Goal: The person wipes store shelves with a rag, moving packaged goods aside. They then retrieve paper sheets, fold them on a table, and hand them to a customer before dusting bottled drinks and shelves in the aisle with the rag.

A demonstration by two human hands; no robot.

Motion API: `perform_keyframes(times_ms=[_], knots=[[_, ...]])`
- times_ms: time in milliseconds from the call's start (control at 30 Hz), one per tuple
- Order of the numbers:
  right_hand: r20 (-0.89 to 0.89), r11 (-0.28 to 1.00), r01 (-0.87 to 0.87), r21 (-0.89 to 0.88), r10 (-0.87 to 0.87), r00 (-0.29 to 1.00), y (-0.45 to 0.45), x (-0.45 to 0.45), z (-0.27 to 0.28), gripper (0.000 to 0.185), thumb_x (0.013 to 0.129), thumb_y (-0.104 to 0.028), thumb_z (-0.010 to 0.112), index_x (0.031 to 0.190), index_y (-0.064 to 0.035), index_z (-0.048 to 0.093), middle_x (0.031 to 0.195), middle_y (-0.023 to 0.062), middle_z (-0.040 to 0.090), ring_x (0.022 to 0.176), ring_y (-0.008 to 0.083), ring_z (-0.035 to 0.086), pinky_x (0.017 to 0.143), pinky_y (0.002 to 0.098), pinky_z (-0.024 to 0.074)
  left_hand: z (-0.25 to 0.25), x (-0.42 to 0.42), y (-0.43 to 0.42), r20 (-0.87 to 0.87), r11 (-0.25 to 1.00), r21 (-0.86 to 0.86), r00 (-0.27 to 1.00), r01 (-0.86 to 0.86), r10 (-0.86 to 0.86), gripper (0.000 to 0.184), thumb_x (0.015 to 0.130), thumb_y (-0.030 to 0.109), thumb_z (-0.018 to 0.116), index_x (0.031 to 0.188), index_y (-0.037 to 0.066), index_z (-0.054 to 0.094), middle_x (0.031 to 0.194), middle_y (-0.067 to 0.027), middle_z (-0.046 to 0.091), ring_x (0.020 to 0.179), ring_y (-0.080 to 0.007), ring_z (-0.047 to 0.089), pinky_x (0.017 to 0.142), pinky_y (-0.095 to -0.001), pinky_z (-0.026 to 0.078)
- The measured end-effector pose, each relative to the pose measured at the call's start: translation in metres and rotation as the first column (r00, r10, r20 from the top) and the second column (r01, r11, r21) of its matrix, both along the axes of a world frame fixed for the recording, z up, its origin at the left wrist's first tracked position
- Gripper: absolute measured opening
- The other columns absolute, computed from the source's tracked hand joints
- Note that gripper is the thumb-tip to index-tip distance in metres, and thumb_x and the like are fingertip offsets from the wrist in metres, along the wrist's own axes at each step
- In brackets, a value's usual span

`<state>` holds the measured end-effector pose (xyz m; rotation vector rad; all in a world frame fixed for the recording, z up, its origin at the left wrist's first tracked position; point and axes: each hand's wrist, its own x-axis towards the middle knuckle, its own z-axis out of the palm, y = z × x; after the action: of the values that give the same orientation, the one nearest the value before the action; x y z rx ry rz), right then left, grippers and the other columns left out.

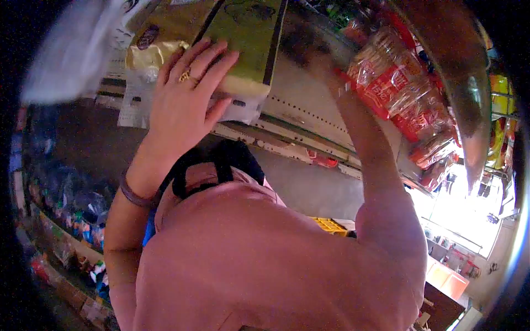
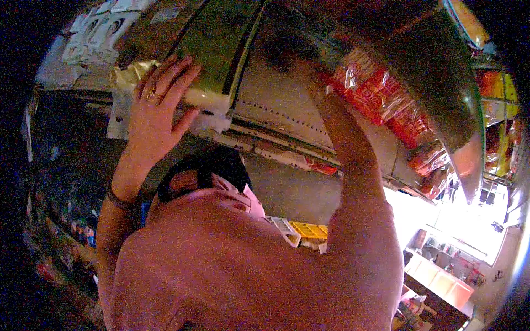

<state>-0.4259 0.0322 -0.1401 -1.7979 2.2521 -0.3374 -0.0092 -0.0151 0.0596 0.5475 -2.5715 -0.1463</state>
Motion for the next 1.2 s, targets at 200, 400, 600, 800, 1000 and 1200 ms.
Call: perform_keyframes(times_ms=[200, 400, 600, 800, 1000, 1200], knots=[[0.939, 0.999, -0.005, 0.045, -0.041, 0.341, 0.060, 0.042, 0.020, 0.034, 0.092, -0.012, 0.038, 0.123, -0.0016, 0.049, 0.127, 0.0092, 0.049, 0.123, 0.0201, 0.039, 0.105, 0.0330, 0.0261, 0.004, 0.002, 0.000, 0.002, 1.000, -0.010, 1.000, 0.012, -0.012, 0.060, 0.068, 0.020, 0.069, 0.124, 0.015, 0.048, 0.129, -0.0048, 0.046, 0.121, -0.0260, 0.041, 0.102, -0.0430, 0.030], [0.552, 0.974, 0.065, -0.218, 0.068, 0.831, 0.002, 0.063, 0.028, 0.038, 0.089, -0.013, 0.042, 0.124, -0.0020, 0.046, 0.128, 0.0141, 0.048, 0.117, 0.0252, 0.046, 0.100, 0.0350, 0.0361, 0.011, 0.034, -0.042, -0.361, 0.978, 0.201, 0.923, -0.060, 0.131, 0.050, 0.079, 0.023, 0.064, 0.123, 0.006, 0.050, 0.128, -0.0119, 0.048, 0.121, -0.0269, 0.042, 0.102, -0.0382, 0.029], [0.959, 0.825, 0.552, 0.123, 0.044, -0.279, 0.016, 0.108, 0.040, 0.026, 0.088, -0.018, 0.047, 0.109, -0.0043, 0.054, 0.107, 0.0129, 0.058, 0.095, 0.0245, 0.057, 0.087, 0.0362, 0.0461, -0.021, 0.074, -0.131, -0.204, 0.398, 0.914, 0.761, -0.077, 0.616, 0.055, 0.084, 0.041, 0.060, 0.126, 0.007, 0.049, 0.124, -0.0093, 0.052, 0.115, -0.0215, 0.048, 0.100, -0.0352, 0.033], [0.959, 0.841, 0.522, 0.142, 0.015, -0.284, -0.023, 0.159, 0.070, 0.034, 0.091, -0.035, 0.048, 0.111, -0.0077, 0.055, 0.099, 0.0094, 0.061, 0.088, 0.0238, 0.058, 0.079, 0.0373, 0.0488, -0.056, 0.051, -0.161, -0.151, -0.253, 0.916, 0.852, 0.311, 0.501, 0.060, 0.082, 0.048, 0.060, 0.125, 0.008, 0.049, 0.122, -0.0078, 0.054, 0.112, -0.0192, 0.050, 0.095, -0.0355, 0.040], [0.966, 0.704, 0.664, -0.252, 0.144, 0.214, -0.037, 0.173, 0.058, 0.047, 0.090, -0.043, 0.050, 0.120, -0.0076, 0.050, 0.105, 0.0064, 0.056, 0.093, 0.0192, 0.052, 0.080, 0.0334, 0.0439, -0.017, 0.025, -0.124, -0.196, -0.152, 0.942, 0.857, 0.300, 0.477, 0.057, 0.080, 0.047, 0.062, 0.121, 0.008, 0.052, 0.116, -0.0064, 0.057, 0.103, -0.0203, 0.056, 0.089, -0.0341, 0.044], [0.969, 0.738, 0.670, 0.078, 0.102, -0.224, -0.014, 0.152, 0.032, 0.042, 0.096, -0.033, 0.030, 0.131, -0.0101, 0.039, 0.119, 0.0084, 0.051, 0.103, 0.0212, 0.050, 0.092, 0.0333, 0.0375, -0.001, 0.007, -0.108, -0.307, -0.066, 0.931, 0.870, 0.358, 0.386, 0.051, 0.080, 0.042, 0.063, 0.118, 0.009, 0.054, 0.113, -0.0054, 0.058, 0.101, -0.0183, 0.056, 0.087, -0.0325, 0.046]])
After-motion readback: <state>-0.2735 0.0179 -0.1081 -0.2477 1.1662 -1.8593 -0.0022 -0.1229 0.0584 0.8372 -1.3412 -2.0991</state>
